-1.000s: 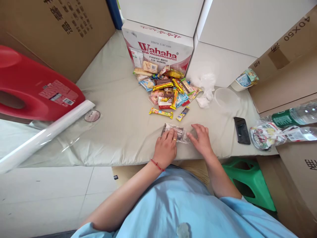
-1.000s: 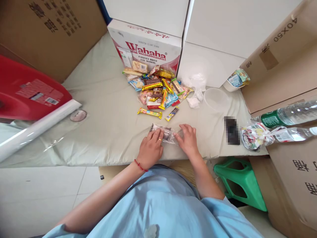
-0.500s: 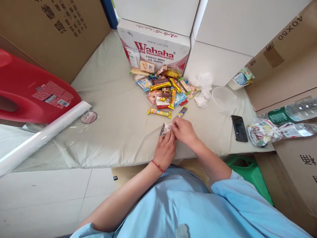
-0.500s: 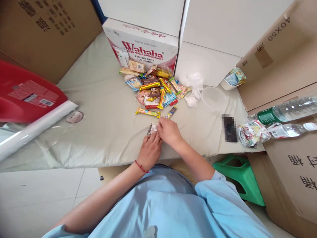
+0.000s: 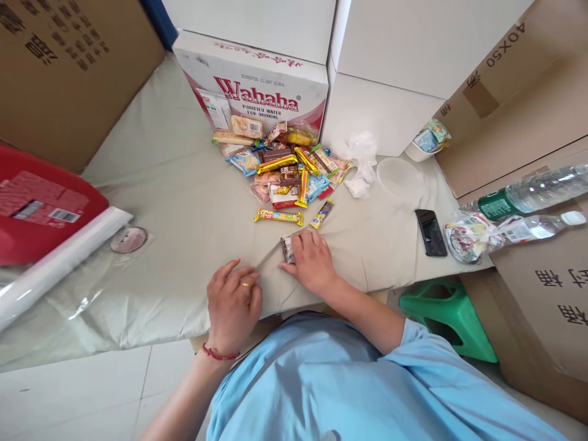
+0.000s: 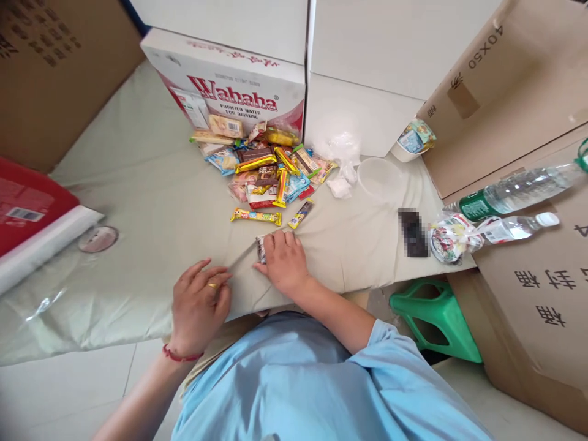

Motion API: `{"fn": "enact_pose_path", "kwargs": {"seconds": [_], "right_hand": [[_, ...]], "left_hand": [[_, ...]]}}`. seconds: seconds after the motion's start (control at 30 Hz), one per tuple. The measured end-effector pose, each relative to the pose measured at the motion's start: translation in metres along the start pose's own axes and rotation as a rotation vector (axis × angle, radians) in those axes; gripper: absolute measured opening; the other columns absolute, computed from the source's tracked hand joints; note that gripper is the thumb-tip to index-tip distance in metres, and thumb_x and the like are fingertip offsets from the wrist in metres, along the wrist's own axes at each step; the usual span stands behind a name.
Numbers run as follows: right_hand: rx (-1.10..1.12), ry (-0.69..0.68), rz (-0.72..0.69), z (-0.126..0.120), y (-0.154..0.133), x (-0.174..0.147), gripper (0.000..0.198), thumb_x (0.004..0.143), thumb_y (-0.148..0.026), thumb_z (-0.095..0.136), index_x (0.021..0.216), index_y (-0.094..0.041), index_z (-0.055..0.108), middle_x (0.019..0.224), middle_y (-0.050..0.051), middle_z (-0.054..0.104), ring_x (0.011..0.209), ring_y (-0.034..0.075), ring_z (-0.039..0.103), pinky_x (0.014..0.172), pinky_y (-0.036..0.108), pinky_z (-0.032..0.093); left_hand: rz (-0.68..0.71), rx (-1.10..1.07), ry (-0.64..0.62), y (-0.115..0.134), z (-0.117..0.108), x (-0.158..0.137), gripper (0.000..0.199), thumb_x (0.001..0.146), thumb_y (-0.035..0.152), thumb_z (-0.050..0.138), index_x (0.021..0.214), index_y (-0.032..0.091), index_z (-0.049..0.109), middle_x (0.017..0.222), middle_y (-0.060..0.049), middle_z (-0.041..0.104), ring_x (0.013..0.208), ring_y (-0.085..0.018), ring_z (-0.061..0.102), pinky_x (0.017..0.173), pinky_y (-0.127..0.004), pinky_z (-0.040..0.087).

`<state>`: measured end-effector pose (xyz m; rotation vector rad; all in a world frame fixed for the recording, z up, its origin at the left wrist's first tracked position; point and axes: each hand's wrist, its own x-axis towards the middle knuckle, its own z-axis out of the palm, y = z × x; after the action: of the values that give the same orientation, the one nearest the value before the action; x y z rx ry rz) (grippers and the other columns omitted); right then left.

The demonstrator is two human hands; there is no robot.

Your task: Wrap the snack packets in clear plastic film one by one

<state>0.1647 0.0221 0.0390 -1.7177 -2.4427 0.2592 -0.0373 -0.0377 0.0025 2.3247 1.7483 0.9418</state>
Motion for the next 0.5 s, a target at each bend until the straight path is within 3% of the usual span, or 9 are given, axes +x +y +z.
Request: {"fn": "enact_pose_path", "kwargs": {"seconds": [0.13, 0.23, 0.4, 0.5], "right_hand": [[0.031, -0.006, 0.026, -0.015, 0.009, 0.000, 0.031, 0.092, -0.031, 0.068, 0.118, -0.015, 0.063, 0.120, 0.019, 0.063, 0.110, 0.035, 0.054, 0.088, 0.047, 0.052], [0.250, 0.065, 0.098, -0.034, 0.046, -0.008, 0.026, 0.088, -0.027, 0.066, 0.112, -0.018, 0.067, 0.117, 0.015, 0.069, 0.110, 0.031, 0.059, 0.090, 0.043, 0.053], [0.985, 0.292, 0.377, -0.102, 0.170, -0.004, 0.027, 0.084, -0.041, 0.068, 0.103, -0.021, 0.067, 0.093, 0.003, 0.074, 0.083, 0.018, 0.068, 0.077, 0.033, 0.055], [0.992, 0.594, 0.576, -0.154, 0.246, 0.021, 0.015, 0.088, -0.028, 0.066, 0.099, -0.019, 0.064, 0.095, 0.004, 0.073, 0.080, 0.012, 0.067, 0.073, 0.026, 0.051]], "left_hand": [[0.020, 0.034, -0.005, -0.006, 0.016, -0.002, 0.021, 0.087, 0.014, 0.055, 0.102, 0.021, 0.068, 0.108, -0.012, 0.074, 0.123, -0.032, 0.066, 0.104, -0.052, 0.052], [0.090, 0.080, 0.020, -0.004, 0.019, -0.006, 0.021, 0.088, 0.011, 0.055, 0.104, 0.020, 0.066, 0.108, -0.013, 0.075, 0.117, -0.030, 0.070, 0.101, -0.048, 0.053], [0.163, 0.140, 0.114, -0.003, 0.019, -0.007, 0.020, 0.088, 0.007, 0.058, 0.103, 0.018, 0.064, 0.107, -0.013, 0.076, 0.111, -0.029, 0.073, 0.094, -0.042, 0.055], [0.172, 0.149, 0.140, -0.003, 0.020, -0.007, 0.020, 0.088, 0.007, 0.059, 0.103, 0.018, 0.064, 0.107, -0.013, 0.077, 0.109, -0.029, 0.074, 0.092, -0.041, 0.054]]}}
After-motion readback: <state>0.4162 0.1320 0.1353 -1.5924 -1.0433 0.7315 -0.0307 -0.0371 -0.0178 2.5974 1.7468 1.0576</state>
